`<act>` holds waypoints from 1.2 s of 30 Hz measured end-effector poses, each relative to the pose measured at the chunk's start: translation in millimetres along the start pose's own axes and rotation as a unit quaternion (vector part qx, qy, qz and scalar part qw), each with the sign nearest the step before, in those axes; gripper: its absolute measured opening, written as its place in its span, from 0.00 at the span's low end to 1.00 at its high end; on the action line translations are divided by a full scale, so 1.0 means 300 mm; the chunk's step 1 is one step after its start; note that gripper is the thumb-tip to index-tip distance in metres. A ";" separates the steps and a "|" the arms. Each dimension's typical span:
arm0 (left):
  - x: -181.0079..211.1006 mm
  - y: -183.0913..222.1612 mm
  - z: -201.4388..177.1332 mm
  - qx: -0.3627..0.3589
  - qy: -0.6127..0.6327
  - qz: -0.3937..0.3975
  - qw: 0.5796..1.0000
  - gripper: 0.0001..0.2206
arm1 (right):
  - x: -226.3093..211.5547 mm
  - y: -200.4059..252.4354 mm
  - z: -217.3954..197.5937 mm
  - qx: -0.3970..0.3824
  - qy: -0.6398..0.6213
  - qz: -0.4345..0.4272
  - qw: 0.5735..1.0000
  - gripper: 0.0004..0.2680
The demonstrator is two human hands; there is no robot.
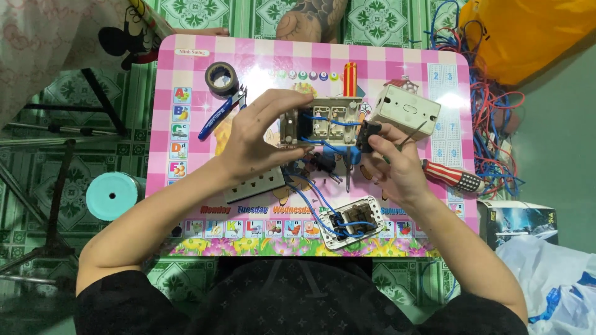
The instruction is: Connecting electrical wires to switches and sockets on a small assembly board using a screwdriver.
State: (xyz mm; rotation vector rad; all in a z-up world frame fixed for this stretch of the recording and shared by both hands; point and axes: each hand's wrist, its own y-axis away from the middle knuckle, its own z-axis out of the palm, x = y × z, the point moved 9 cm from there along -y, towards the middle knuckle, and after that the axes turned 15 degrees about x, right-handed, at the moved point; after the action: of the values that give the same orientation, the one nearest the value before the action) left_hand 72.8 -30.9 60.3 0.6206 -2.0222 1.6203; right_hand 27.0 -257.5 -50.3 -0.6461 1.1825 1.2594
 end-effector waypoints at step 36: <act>0.043 0.174 0.179 -0.031 -0.118 0.164 0.979 0.18 | -0.063 0.043 0.060 0.059 0.193 -0.225 0.953 0.07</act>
State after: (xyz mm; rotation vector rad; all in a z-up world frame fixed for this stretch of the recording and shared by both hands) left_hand 26.3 -73.6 18.1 0.4954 -2.4458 1.7240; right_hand 22.7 -245.2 -24.4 -1.0363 1.3195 0.6882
